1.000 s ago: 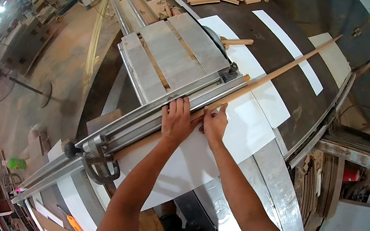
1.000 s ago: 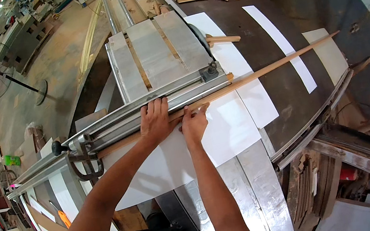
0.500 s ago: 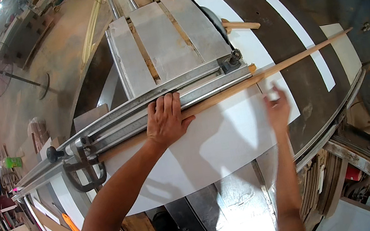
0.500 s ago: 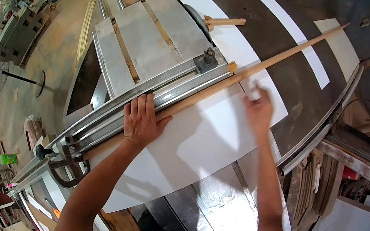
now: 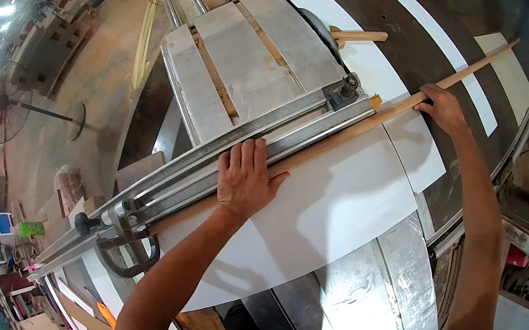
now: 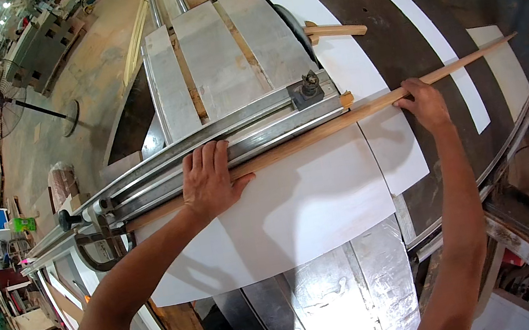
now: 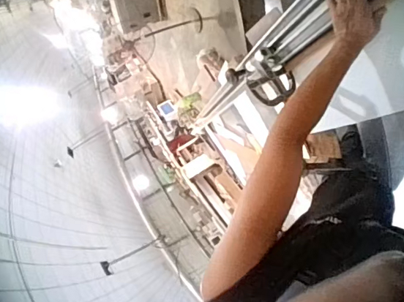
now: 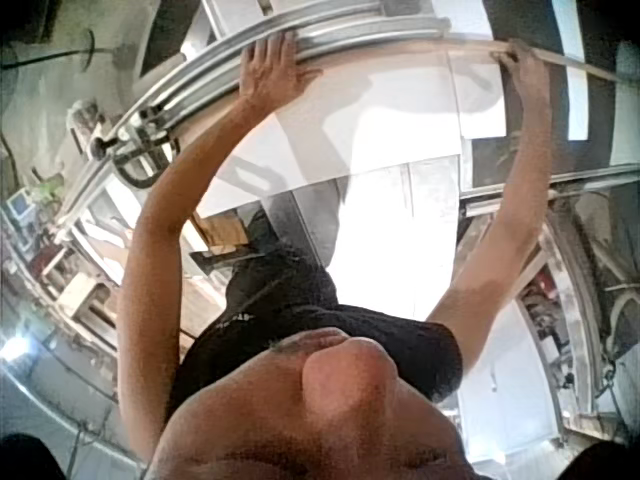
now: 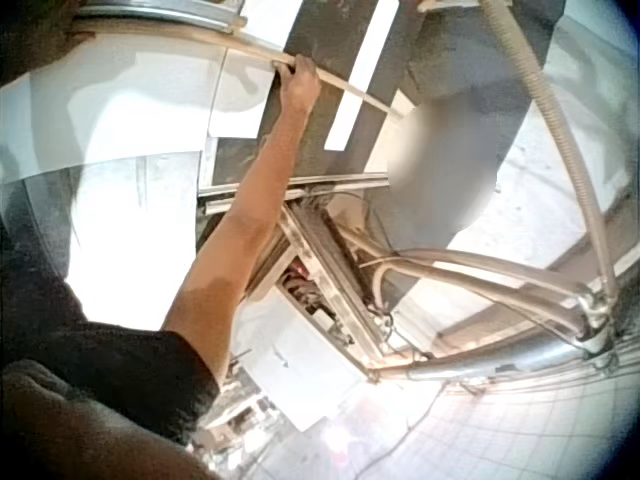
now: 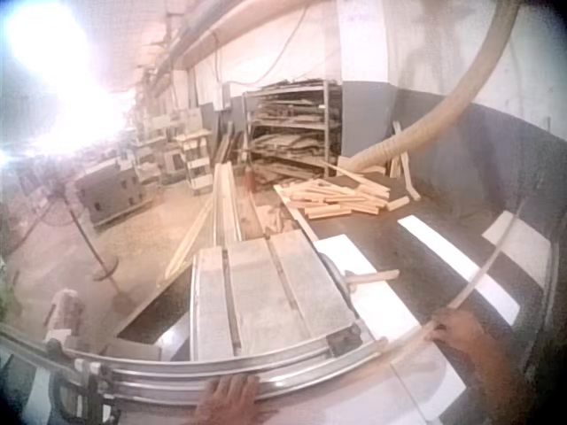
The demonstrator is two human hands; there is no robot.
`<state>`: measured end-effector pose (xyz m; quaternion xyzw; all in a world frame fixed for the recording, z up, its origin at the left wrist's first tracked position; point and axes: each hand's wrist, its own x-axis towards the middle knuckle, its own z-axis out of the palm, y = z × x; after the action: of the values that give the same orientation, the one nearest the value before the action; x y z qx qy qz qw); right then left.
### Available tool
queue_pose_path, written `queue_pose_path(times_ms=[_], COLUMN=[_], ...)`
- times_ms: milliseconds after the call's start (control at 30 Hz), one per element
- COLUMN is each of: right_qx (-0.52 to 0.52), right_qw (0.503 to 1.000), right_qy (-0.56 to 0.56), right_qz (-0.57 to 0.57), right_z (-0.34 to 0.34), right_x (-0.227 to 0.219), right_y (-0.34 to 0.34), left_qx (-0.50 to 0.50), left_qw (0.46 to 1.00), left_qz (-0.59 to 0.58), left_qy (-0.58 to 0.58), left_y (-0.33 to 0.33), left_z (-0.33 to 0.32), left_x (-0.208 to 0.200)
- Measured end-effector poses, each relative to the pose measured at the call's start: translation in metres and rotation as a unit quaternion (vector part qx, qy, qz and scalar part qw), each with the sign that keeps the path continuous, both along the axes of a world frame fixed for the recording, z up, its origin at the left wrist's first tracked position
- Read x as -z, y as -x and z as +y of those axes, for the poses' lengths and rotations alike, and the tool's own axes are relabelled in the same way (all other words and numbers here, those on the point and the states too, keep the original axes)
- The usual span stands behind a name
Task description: The person uses a table saw to cut long, thin wooden strips into shorter segments. They feed the wood through the saw blade one at a time, using a push stick for safety, and then stack the finished pieces on the table.
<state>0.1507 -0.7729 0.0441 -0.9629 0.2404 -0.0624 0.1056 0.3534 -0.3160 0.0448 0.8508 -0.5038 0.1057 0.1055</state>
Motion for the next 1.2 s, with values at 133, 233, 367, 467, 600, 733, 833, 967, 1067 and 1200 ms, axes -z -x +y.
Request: queue_pose_path(times_ms=[133, 233, 367, 467, 600, 733, 833, 967, 1067, 1200], right_qx=[-0.022, 0.01, -0.012, -0.019, -0.016, -0.026, -0.018, -0.01, -0.025, -0.03], right_qw=[0.999, 1.0, 0.999, 0.999, 0.999, 0.998, 0.999, 1.0, 0.999, 0.998], right_qy=[0.031, -0.011, 0.028, 0.038, 0.037, 0.044, 0.025, 0.018, 0.032, 0.02], right_qz=[-0.032, -0.012, -0.02, -0.021, -0.022, -0.025, -0.038, -0.003, -0.022, -0.052], right_z=[0.002, 0.003, -0.002, -0.004, -0.006, -0.005, -0.005, 0.003, 0.002, -0.002], right_x=[0.004, -0.002, 0.002, 0.003, 0.009, 0.009, 0.005, -0.006, -0.006, 0.002], right_y=[0.002, -0.003, 0.0, 0.001, 0.001, -0.001, 0.0, -0.008, -0.005, 0.0], left_qx=[-0.012, -0.033, -0.037, -0.03, 0.008, 0.012, 0.017, 0.021, 0.021, 0.026], left_qw=[1.0, 0.998, 0.997, 0.998, 0.998, 0.999, 0.998, 0.998, 0.998, 0.998], left_qz=[0.019, 0.042, 0.05, 0.045, 0.029, -0.045, -0.053, -0.048, -0.043, -0.039], left_qy=[0.0, -0.023, -0.048, -0.04, -0.056, 0.002, 0.017, 0.026, 0.028, 0.052], left_y=[0.003, 0.005, 0.009, 0.013, 0.023, 0.025, 0.025, 0.023, 0.025, 0.026], left_z=[-0.002, -0.006, -0.029, -0.046, -0.085, -0.111, -0.112, -0.112, -0.112, -0.113], left_x=[0.0, -0.003, -0.009, -0.008, -0.013, -0.002, 0.001, 0.0, -0.001, -0.001])
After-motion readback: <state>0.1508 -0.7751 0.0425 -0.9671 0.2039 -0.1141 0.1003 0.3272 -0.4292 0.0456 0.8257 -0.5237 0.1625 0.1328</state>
